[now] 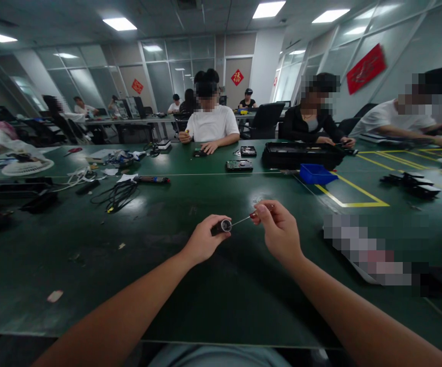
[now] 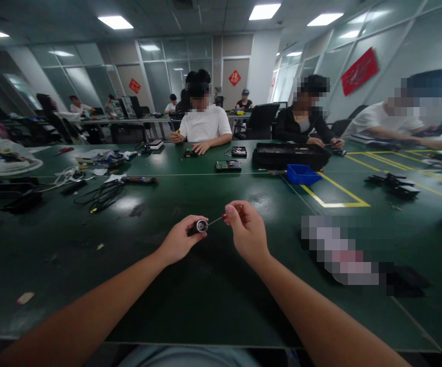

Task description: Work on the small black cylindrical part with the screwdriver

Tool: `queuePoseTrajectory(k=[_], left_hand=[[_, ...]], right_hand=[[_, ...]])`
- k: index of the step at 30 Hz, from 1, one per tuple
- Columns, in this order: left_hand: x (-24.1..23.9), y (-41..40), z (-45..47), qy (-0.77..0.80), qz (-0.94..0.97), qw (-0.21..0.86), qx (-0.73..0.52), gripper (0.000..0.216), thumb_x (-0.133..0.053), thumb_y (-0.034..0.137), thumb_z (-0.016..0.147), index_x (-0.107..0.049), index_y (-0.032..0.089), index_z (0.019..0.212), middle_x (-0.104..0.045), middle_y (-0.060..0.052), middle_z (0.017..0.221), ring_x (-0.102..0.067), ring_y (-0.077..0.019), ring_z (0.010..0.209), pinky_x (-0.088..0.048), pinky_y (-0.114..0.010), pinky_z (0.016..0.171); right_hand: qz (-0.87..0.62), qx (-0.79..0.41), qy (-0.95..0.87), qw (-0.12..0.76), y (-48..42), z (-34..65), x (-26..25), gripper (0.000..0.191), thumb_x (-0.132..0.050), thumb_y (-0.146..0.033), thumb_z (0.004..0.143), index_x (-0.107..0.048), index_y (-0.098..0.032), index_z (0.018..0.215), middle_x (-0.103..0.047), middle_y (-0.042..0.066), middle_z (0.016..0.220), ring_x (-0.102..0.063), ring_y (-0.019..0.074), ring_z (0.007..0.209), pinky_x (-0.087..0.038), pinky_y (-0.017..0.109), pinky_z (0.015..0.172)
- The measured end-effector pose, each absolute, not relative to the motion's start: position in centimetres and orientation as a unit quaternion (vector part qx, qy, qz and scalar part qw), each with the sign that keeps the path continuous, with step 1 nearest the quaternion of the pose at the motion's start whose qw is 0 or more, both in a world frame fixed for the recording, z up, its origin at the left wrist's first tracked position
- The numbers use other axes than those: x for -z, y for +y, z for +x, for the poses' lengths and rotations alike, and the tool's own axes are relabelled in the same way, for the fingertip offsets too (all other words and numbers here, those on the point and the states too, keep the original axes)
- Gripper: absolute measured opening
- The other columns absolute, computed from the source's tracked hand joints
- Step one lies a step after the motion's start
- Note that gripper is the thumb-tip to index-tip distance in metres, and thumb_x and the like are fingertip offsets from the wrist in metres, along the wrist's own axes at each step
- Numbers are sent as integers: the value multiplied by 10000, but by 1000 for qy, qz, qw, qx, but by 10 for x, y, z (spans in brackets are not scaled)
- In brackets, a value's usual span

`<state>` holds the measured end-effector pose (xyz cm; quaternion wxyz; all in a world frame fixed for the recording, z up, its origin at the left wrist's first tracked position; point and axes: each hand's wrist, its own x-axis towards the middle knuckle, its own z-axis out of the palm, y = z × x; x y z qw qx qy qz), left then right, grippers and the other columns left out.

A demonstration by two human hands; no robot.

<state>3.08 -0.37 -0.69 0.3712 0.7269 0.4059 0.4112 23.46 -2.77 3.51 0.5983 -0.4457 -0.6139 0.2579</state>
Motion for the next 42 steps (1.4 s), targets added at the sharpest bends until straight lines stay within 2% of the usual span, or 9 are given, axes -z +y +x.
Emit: queuePoseTrajectory(k=[8, 12, 14, 22, 25, 28, 33, 38, 42], left_hand=[[3, -5, 26, 413, 734, 372, -390, 406, -736, 169, 828, -669, 251, 1220, -675, -39, 1220, -597, -227, 1169, -427, -398, 1070], [2, -6, 26, 416, 747, 351, -382, 391, -741, 173, 830, -680, 255, 1208, -682, -38, 1209, -597, -227, 1168, -422, -393, 1071], [3, -6, 25, 416, 754, 338, -380, 395, -743, 171, 831, -679, 258, 1210, -688, -36, 1190, -606, -224, 1149, -430, -384, 1055], [3, -1, 19, 422, 766, 297, -385, 402, -751, 187, 834, -672, 271, 1219, -692, -22, 1170, -609, -215, 1130, -429, -370, 1032], [2, 0, 16, 427, 765, 291, -385, 398, -745, 191, 838, -669, 269, 1222, -691, -24, 1176, -607, -218, 1137, -427, -380, 1036], [2, 0, 16, 426, 771, 285, -377, 395, -751, 188, 830, -673, 266, 1210, -693, -25, 1164, -612, -220, 1122, -434, -380, 1020], [1, 0, 17, 428, 776, 278, -372, 385, -752, 189, 827, -676, 258, 1198, -693, -30, 1162, -615, -222, 1116, -440, -373, 1013], [3, 0, 17, 430, 771, 278, -378, 393, -751, 196, 830, -672, 267, 1208, -688, -29, 1184, -612, -221, 1132, -438, -380, 1027], [3, 0, 17, 431, 771, 278, -378, 392, -750, 189, 829, -674, 268, 1205, -689, -25, 1182, -614, -216, 1129, -437, -377, 1032]], right_hand=[[-460, -234, -653, 554, -28, 234, -35, 230, -569, -429, 950, -647, -212, 954, -734, 43, 797, -701, 193, 720, -543, 334, 679], [-498, -150, -689, 506, -31, 237, -41, 255, -678, -444, 866, -668, -217, 748, -697, 12, 650, -653, 175, 604, -490, 308, 617], [-500, -126, -695, 502, -32, 238, -43, 251, -704, -441, 843, -674, -218, 731, -689, 5, 634, -630, 164, 564, -466, 294, 576], [-474, -129, -735, 467, -33, 237, -40, 201, -584, -384, 941, -680, -214, 986, -750, 54, 856, -692, 199, 744, -499, 312, 648], [-467, -145, -739, 463, -30, 237, -40, 182, -536, -336, 958, -657, -211, 1011, -741, 62, 891, -693, 208, 792, -507, 330, 700], [-475, -166, -727, 467, -28, 236, -40, 197, -510, -342, 967, -652, -214, 1013, -723, 42, 834, -684, 200, 759, -495, 324, 689], [-513, -191, -708, 446, -28, 235, -42, 293, -487, -431, 978, -658, -220, 869, -585, -21, 574, -544, 151, 510, -381, 280, 509], [-493, -188, -715, 460, -29, 235, -40, 194, -517, -339, 951, -654, -214, 1011, -675, 15, 758, -604, 164, 620, -429, 289, 579], [-488, -210, -718, 449, -29, 235, -39, 243, -470, -381, 981, -648, -216, 1002, -612, -6, 671, -586, 164, 596, -422, 291, 575]])
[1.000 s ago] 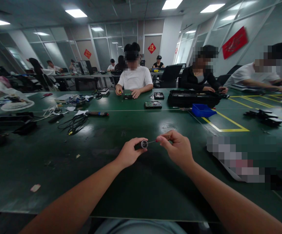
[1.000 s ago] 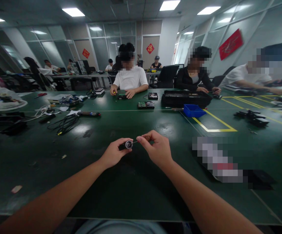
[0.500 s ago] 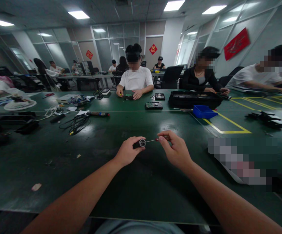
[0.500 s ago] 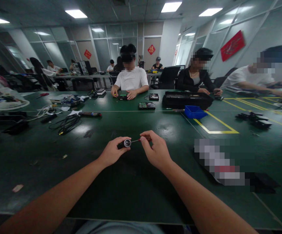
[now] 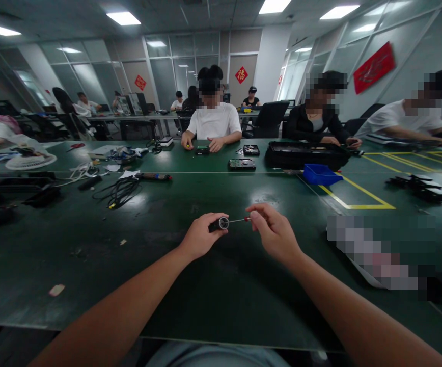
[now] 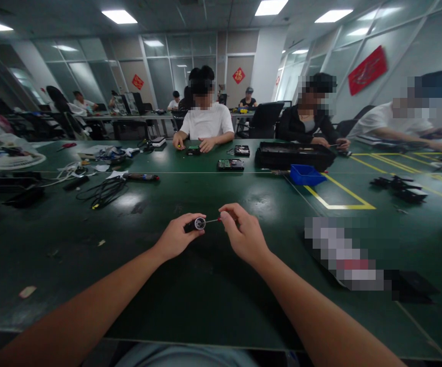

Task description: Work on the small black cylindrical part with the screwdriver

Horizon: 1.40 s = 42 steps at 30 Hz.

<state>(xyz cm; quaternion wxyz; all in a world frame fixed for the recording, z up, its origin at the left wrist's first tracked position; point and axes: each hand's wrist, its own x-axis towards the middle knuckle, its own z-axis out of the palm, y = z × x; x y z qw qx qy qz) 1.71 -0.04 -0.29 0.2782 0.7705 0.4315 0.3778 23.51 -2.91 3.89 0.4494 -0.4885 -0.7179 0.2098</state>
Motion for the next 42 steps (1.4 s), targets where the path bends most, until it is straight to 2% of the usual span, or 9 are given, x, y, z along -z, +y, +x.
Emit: queuePoseTrajectory(k=[3, 9, 13, 15, 20, 26, 29, 36, 42], left_hand=[[2, -1, 18, 434, 772, 279, -371, 378, -744, 180, 825, -679, 249, 1191, -692, -38, 1174, -616, -223, 1127, -441, -382, 1033], [0, -1, 17, 435, 776, 275, -365, 387, -740, 208, 829, -670, 243, 1207, -689, -53, 1182, -614, -241, 1135, -447, -407, 1032], [2, -1, 17, 432, 775, 271, -373, 384, -746, 201, 827, -674, 256, 1201, -691, -42, 1181, -617, -233, 1132, -444, -394, 1034], [2, 0, 17, 431, 776, 269, -375, 385, -749, 193, 827, -675, 258, 1199, -692, -37, 1184, -618, -228, 1130, -440, -389, 1036], [2, 0, 17, 429, 775, 270, -378, 393, -751, 191, 826, -670, 255, 1205, -690, -36, 1188, -616, -225, 1133, -441, -389, 1037], [-1, -2, 17, 430, 778, 272, -369, 394, -750, 188, 826, -673, 254, 1207, -691, -40, 1181, -616, -231, 1130, -446, -391, 1029], [-1, -2, 17, 431, 779, 268, -367, 396, -751, 184, 828, -673, 256, 1209, -692, -38, 1174, -616, -231, 1124, -446, -387, 1022], [2, -1, 18, 426, 787, 258, -364, 402, -758, 177, 826, -671, 258, 1210, -693, -30, 1173, -617, -226, 1114, -445, -384, 1010], [-1, -3, 19, 411, 796, 261, -360, 387, -748, 170, 837, -673, 257, 1207, -698, -27, 1155, -616, -222, 1101, -449, -380, 1000]], right_hand=[[-501, -222, -707, 448, -29, 235, -39, 287, -457, -435, 990, -645, -220, 961, -603, -10, 638, -566, 159, 553, -405, 291, 546], [-481, -222, -711, 461, -29, 236, -38, 268, -457, -370, 992, -597, -218, 1163, -646, 7, 732, -625, 181, 677, -448, 298, 618], [-496, -230, -705, 452, -29, 237, -38, 343, -404, -449, 1016, -655, -220, 974, -567, -17, 608, -572, 161, 575, -413, 288, 562], [-504, -233, -701, 448, -29, 236, -37, 337, -430, -466, 1004, -657, -220, 971, -552, -23, 591, -557, 160, 548, -399, 288, 537], [-482, -240, -710, 454, -29, 237, -36, 263, -466, -383, 995, -578, -223, 1170, -615, -4, 728, -610, 179, 673, -449, 304, 623], [-472, -274, -704, 454, -30, 238, -35, 256, -410, -365, 1009, -624, -229, 1048, -610, 11, 757, -602, 178, 698, -455, 308, 635], [-469, -285, -684, 481, -30, 236, -35, 208, -475, -363, 986, -601, -229, 1083, -635, 16, 800, -617, 183, 737, -474, 315, 668], [-437, -373, -578, 579, -20, 232, -29, 290, -582, -488, 925, -665, -210, 941, -660, 29, 796, -628, 182, 742, -524, 354, 743], [-401, -544, -419, 607, -13, 231, -27, 336, -678, -543, 839, -656, -208, 826, -583, -8, 684, -553, 143, 606, -544, 332, 646]])
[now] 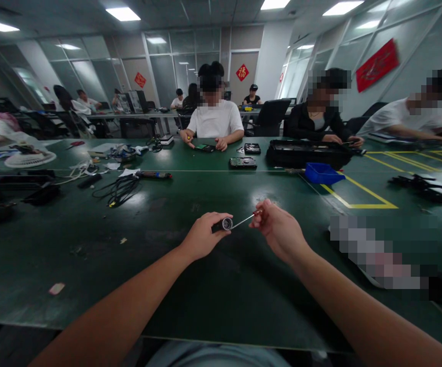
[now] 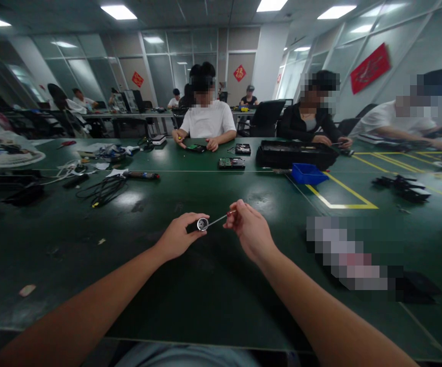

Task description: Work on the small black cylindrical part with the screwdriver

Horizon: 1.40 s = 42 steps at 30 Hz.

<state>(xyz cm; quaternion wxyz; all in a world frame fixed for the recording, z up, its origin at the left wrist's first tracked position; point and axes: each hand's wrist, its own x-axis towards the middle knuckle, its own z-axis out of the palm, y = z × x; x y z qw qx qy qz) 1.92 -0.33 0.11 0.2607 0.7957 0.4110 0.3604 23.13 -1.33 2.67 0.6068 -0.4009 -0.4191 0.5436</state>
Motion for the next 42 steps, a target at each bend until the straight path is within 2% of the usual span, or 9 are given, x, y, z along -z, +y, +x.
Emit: queuePoseTrajectory(k=[5, 10, 16, 24, 29, 33, 35, 39, 42], left_hand=[[0, -3, 19, 409, 798, 256, -362, 403, -741, 194, 847, -662, 265, 1236, -692, -34, 1173, -607, -229, 1116, -446, -390, 1003], [-2, -5, 19, 414, 797, 254, -358, 411, -749, 195, 841, -664, 268, 1236, -696, -29, 1144, -613, -225, 1083, -454, -379, 981], [-4, -6, 20, 420, 797, 252, -353, 410, -758, 196, 836, -664, 264, 1230, -699, -21, 1127, -613, -219, 1075, -454, -371, 969], [1, -3, 20, 413, 798, 247, -362, 417, -773, 184, 822, -668, 272, 1216, -702, -18, 1121, -622, -216, 1066, -461, -369, 966], [0, -3, 18, 418, 794, 247, -365, 420, -768, 189, 827, -662, 273, 1224, -698, -19, 1134, -621, -218, 1076, -458, -374, 973], [-2, -4, 19, 416, 796, 249, -362, 410, -767, 184, 826, -669, 271, 1215, -700, -20, 1118, -621, -217, 1066, -460, -377, 974], [-1, -4, 19, 416, 797, 252, -358, 407, -762, 192, 832, -669, 275, 1219, -700, -22, 1120, -620, -217, 1065, -463, -380, 974], [0, -4, 19, 415, 797, 255, -356, 395, -747, 212, 844, -664, 270, 1226, -696, -32, 1139, -617, -222, 1077, -468, -396, 980], [1, -3, 18, 413, 797, 256, -358, 395, -747, 208, 844, -663, 272, 1224, -695, -29, 1145, -618, -221, 1085, -464, -398, 989]], right_hand=[[-423, -448, -482, 623, -16, 232, -26, 318, -636, -536, 885, -643, -218, 888, -623, 3, 763, -602, 155, 691, -543, 324, 683], [-475, -325, -585, 571, -23, 233, -31, 284, -525, -478, 963, -619, -210, 947, -651, 32, 803, -623, 180, 735, -522, 357, 725], [-476, -270, -638, 542, -30, 232, -40, 257, -517, -440, 961, -618, -206, 925, -677, 40, 782, -642, 182, 715, -506, 337, 688], [-531, -183, -674, 480, -32, 237, -42, 324, -666, -469, 864, -585, -219, 676, -604, -20, 554, -528, 138, 493, -369, 278, 514], [-476, -171, -718, 479, -34, 235, -43, 187, -546, -353, 958, -647, -209, 893, -679, 20, 757, -629, 170, 682, -443, 296, 623], [-461, -196, -726, 471, -35, 237, -43, 159, -493, -281, 970, -631, -212, 933, -675, 22, 810, -624, 172, 716, -449, 304, 653], [-456, -214, -726, 468, -35, 237, -42, 172, -478, -296, 980, -627, -215, 952, -668, 17, 792, -626, 173, 712, -447, 302, 648], [-463, -226, -718, 468, -35, 237, -42, 352, -368, -412, 1036, -624, -223, 884, -592, -8, 647, -574, 158, 600, -422, 296, 602], [-476, -230, -712, 462, -34, 237, -42, 341, -369, -425, 1034, -612, -231, 894, -582, -11, 642, -561, 161, 592, -414, 299, 594]])
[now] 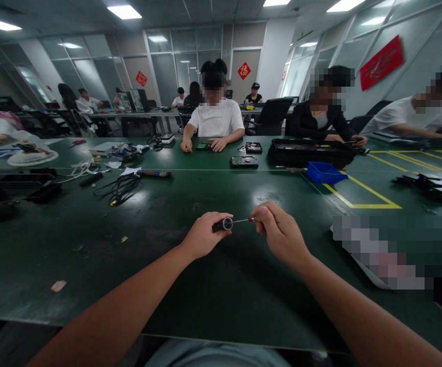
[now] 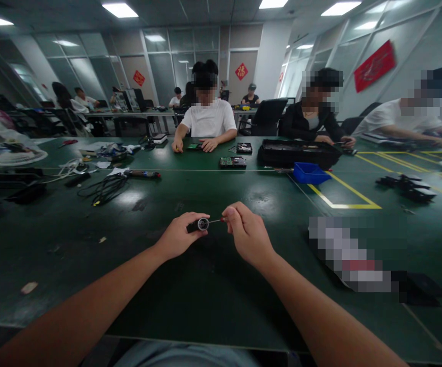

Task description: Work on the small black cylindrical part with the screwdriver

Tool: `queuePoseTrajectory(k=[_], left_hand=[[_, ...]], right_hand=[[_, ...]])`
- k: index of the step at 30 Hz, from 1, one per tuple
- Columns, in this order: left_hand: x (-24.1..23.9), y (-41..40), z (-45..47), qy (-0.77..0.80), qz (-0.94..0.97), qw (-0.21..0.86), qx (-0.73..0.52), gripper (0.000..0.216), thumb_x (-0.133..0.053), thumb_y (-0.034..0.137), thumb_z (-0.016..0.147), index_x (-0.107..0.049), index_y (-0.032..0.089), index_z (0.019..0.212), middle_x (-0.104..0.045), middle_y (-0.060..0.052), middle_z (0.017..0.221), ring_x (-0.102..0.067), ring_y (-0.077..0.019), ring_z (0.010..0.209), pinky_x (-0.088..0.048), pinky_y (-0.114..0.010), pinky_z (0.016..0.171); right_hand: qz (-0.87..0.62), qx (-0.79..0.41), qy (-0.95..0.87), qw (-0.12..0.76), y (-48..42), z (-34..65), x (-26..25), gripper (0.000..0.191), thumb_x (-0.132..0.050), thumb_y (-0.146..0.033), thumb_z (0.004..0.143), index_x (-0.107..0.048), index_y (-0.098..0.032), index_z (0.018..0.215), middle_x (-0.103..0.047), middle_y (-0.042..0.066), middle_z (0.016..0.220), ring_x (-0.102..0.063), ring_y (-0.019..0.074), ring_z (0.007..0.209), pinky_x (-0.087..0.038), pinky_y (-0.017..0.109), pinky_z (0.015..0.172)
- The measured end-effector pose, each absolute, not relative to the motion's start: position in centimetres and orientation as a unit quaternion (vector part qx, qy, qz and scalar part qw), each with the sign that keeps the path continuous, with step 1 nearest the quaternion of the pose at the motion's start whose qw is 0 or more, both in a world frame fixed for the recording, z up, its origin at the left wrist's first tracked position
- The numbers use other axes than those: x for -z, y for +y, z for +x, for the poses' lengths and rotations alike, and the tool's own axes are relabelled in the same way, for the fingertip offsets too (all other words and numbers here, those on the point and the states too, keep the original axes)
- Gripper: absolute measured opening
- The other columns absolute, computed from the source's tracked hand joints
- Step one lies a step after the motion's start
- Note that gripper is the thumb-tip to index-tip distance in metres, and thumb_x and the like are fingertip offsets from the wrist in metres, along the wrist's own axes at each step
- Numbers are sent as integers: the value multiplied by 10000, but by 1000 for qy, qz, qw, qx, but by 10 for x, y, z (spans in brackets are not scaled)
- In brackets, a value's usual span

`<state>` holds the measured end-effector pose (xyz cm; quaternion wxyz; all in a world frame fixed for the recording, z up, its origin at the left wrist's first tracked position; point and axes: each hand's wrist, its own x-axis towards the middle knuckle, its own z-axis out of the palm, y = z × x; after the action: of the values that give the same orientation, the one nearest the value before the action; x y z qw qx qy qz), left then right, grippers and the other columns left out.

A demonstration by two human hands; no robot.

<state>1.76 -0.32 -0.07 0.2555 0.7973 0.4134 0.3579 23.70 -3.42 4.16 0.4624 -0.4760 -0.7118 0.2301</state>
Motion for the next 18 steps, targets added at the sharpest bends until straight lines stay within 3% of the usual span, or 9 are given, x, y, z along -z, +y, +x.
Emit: queuePoseTrajectory(k=[4, 8, 13, 18], left_hand=[[-1, -3, 17, 424, 791, 249, -363, 400, -750, 213, 841, -659, 267, 1227, -690, -36, 1166, -621, -229, 1102, -463, -403, 1000], [-3, -3, 18, 425, 794, 250, -355, 393, -755, 188, 833, -668, 262, 1209, -696, -28, 1149, -624, -221, 1090, -466, -383, 988], [-3, -3, 19, 422, 793, 251, -361, 399, -760, 184, 829, -669, 253, 1211, -698, -32, 1150, -624, -219, 1088, -461, -379, 992], [-1, -2, 18, 423, 790, 254, -366, 407, -759, 193, 831, -669, 269, 1220, -693, -29, 1173, -619, -221, 1111, -458, -388, 1010]], right_hand=[[-447, -267, -709, 476, -33, 238, -41, 304, -369, -397, 1029, -601, -235, 916, -609, 7, 710, -598, 184, 690, -453, 316, 661], [-458, -256, -715, 462, -33, 238, -40, 344, -362, -429, 1034, -611, -236, 898, -596, 2, 692, -588, 176, 660, -447, 319, 644], [-463, -272, -681, 499, -33, 236, -35, 207, -462, -372, 1000, -570, -244, 1121, -648, 18, 841, -647, 192, 775, -506, 350, 730], [-455, -319, -645, 524, -30, 234, -36, 239, -559, -448, 949, -619, -220, 983, -680, 45, 861, -665, 208, 808, -532, 375, 768]])
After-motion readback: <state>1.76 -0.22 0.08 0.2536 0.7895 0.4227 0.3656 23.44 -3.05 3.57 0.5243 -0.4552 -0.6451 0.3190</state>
